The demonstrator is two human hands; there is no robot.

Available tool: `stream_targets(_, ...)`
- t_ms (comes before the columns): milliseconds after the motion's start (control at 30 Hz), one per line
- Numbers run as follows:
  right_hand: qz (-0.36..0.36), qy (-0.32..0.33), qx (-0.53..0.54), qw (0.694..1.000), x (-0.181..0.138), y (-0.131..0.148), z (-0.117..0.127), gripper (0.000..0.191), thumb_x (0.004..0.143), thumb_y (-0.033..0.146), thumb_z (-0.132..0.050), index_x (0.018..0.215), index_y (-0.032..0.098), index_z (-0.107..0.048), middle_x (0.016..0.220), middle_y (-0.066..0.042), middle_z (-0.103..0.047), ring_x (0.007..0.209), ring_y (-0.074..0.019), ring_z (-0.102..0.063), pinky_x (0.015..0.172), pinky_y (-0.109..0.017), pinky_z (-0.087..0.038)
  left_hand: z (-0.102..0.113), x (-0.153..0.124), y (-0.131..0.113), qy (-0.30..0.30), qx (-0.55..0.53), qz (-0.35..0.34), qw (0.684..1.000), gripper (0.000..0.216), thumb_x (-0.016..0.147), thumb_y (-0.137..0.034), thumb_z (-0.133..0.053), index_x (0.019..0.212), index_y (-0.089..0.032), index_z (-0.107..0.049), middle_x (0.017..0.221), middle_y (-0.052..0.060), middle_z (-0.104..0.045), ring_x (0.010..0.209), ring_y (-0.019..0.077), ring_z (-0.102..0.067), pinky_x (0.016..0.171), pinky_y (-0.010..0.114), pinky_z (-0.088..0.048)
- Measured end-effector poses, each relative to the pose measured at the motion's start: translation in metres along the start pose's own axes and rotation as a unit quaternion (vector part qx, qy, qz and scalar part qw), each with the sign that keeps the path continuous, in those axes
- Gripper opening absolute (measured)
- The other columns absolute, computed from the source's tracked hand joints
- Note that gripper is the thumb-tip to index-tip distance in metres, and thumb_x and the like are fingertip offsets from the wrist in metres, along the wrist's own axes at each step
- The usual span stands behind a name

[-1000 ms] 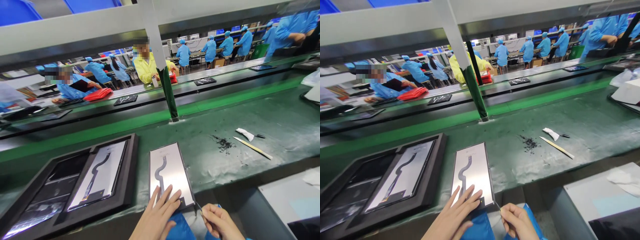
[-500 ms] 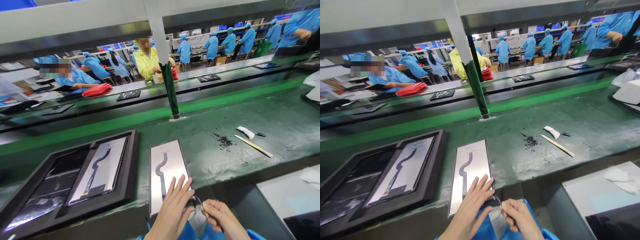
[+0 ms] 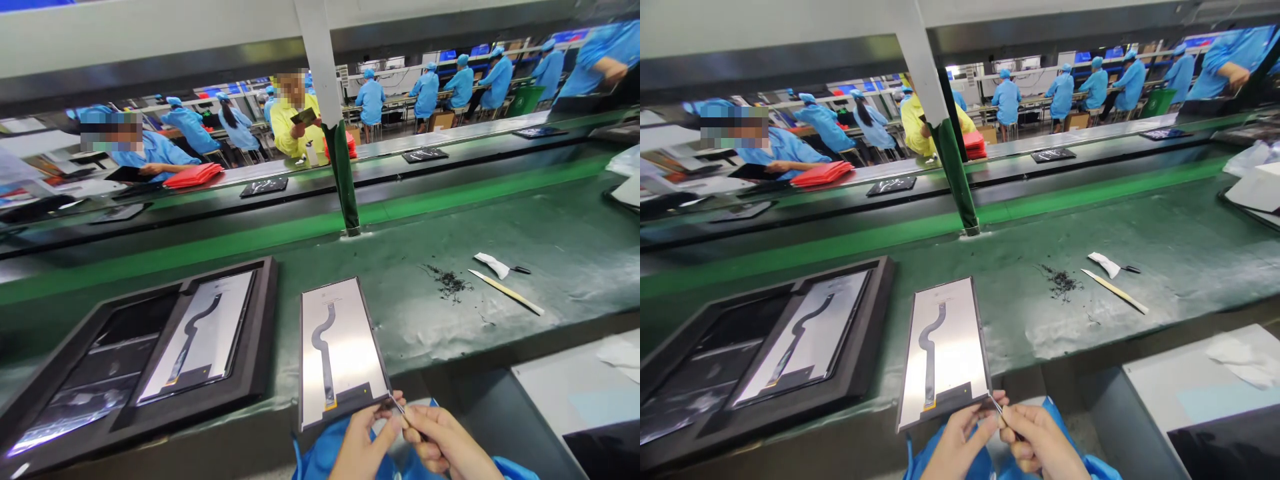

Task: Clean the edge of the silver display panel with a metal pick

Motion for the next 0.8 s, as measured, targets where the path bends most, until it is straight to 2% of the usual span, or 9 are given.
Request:
stream_targets(67, -0.007, 0.002, 0.009, 1.0, 0.0, -0.001, -0.001, 0.061, 0.05, 0.06, -0.09, 0.069, 0.014, -0.056, 0.057, 0.009, -0.047, 0.04, 0.0037, -0.016, 0.039, -0.016, -0.002, -0.007, 0.003, -0.007, 0.014, -0.099, 0.025, 0.995, 0.057, 0.076, -0.064, -0.073, 0.108, -0.017, -0.077, 0.116, 0.014, -0.073, 0.114, 0.0315, -0.065, 0.104, 0.041, -0.045)
stream_targets(233, -0.018, 0.019, 0.033, 0.999, -0.002, -0.002, -0.003, 0.062, 0.049, 0.062, -0.09, 0.066, 0.015, -0.052, 0.053, 0.01, -0.044, 0.038, 0.0043, -0.016, 0.036, -0.015, -0.002, -0.017, 0.004, -0.016, -0.007, -0.229, 0.079, 0.97, 0.052, 0.067, -0.06, -0.083, 0.092, -0.015, -0.081, 0.106, 0.016, -0.076, 0.116, 0.0363, -0.062, 0.108, 0.045, -0.038)
stream_targets(467, -0.027, 0.015, 0.04, 0.999, -0.003, -0.006, -0.005, 0.064, 0.049, 0.063, -0.09, 0.071, 0.016, -0.053, 0.052, 0.01, -0.047, 0.036, 0.0038, -0.022, 0.033, -0.014, -0.007, -0.024, 0.009, -0.002, -0.048, -0.269, 0.098, 0.957, 0.052, 0.056, -0.062, -0.088, 0.076, -0.014, -0.08, 0.1, 0.017, -0.075, 0.114, 0.0375, -0.062, 0.107, 0.046, -0.037)
stream_targets(567, 0.009, -0.012, 0.01, 1.0, -0.002, -0.01, -0.003, 0.064, 0.056, 0.072, -0.081, 0.073, 0.018, -0.051, 0.05, 0.009, -0.049, 0.033, 0.0011, -0.028, 0.032, -0.015, -0.014, -0.027, 0.008, -0.003, -0.063, -0.274, 0.098, 0.955, 0.053, 0.055, -0.062, -0.088, 0.076, -0.014, -0.08, 0.097, 0.015, -0.075, 0.109, 0.0357, -0.064, 0.105, 0.045, -0.038)
stream_targets(667, 0.064, -0.013, -0.065, 0.996, -0.003, -0.014, 0.0, 0.065, 0.059, 0.08, -0.072, 0.068, 0.02, -0.049, 0.051, 0.008, -0.049, 0.032, -0.0007, -0.03, 0.034, -0.018, -0.018, -0.028, 0.006, -0.007, -0.071, -0.278, 0.096, 0.953, 0.049, 0.058, -0.06, -0.088, 0.076, -0.015, -0.08, 0.1, 0.015, -0.074, 0.108, 0.0338, -0.063, 0.102, 0.042, -0.04)
stream_targets(800, 0.148, -0.067, -0.174, 0.971, -0.009, -0.018, 0.004, 0.062, 0.065, 0.079, -0.069, 0.074, 0.02, -0.053, 0.048, 0.012, -0.037, 0.038, -0.0032, -0.025, 0.039, -0.02, -0.015, -0.029, 0.003, -0.011, -0.077, -0.28, 0.096, 0.952, 0.049, 0.058, -0.059, -0.088, 0.075, -0.014, -0.08, 0.104, 0.015, -0.074, 0.11, 0.0332, -0.062, 0.1, 0.04, -0.041)
Point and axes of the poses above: each hand's wrist, its own x-axis towards the middle knuckle, its own z-axis out of the back of the hand, y = z × x, the point moved 2 cm from there along x, towards the middle knuckle
